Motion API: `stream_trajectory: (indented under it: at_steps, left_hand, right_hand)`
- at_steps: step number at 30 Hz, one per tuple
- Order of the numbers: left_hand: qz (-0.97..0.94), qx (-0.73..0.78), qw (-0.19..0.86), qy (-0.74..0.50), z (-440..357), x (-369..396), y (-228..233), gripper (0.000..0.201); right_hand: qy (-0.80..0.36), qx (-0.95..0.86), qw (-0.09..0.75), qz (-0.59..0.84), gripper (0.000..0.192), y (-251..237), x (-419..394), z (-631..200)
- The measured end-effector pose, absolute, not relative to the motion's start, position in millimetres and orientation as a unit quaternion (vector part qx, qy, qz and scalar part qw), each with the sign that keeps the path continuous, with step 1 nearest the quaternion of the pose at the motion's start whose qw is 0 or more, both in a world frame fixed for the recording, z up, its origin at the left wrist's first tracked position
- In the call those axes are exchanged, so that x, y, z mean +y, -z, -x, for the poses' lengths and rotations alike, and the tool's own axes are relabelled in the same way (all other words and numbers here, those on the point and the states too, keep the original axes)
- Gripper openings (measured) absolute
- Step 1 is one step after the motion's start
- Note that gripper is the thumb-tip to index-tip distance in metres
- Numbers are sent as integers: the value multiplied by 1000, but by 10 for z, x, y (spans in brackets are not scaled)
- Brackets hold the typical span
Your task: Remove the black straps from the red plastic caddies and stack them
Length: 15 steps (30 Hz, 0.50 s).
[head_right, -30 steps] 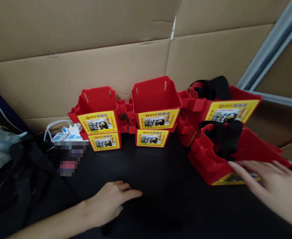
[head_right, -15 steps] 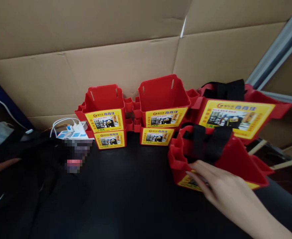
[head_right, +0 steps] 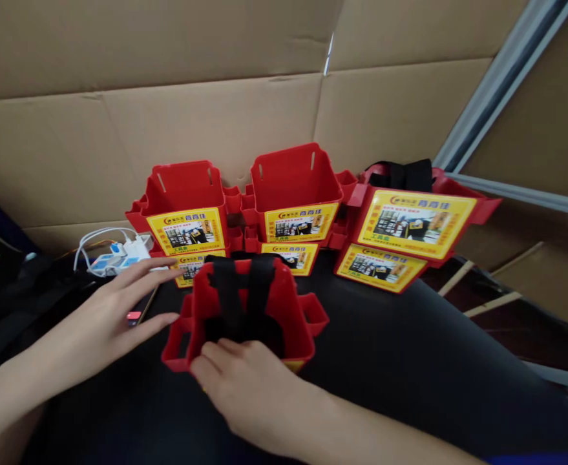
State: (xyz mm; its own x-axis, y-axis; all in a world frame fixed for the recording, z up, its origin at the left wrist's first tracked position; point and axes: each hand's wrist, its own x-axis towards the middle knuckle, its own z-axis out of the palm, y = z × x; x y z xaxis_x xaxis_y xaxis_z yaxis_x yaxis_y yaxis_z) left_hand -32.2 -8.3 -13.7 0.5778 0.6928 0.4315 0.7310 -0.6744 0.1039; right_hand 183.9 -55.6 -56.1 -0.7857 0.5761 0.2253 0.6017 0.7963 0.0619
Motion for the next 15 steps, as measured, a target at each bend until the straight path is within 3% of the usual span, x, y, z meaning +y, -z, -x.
stream_trajectory:
  at_steps: [4, 10, 15]
  left_hand:
    - [923, -353, -27, 152, 3, 0, -13, 29]
    - [909, -382, -56, 157, -64, 252, 21, 32]
    - [914, -379, -72, 127, -81, 332, 39, 31]
  right_hand:
    - [22, -954, 77, 290, 28, 351, -440, -1719]
    - [-56, -922, -36, 382, 32, 77, -91, -1940]
    - [-104, -917, -67, 379, 40, 240, 118, -1972]
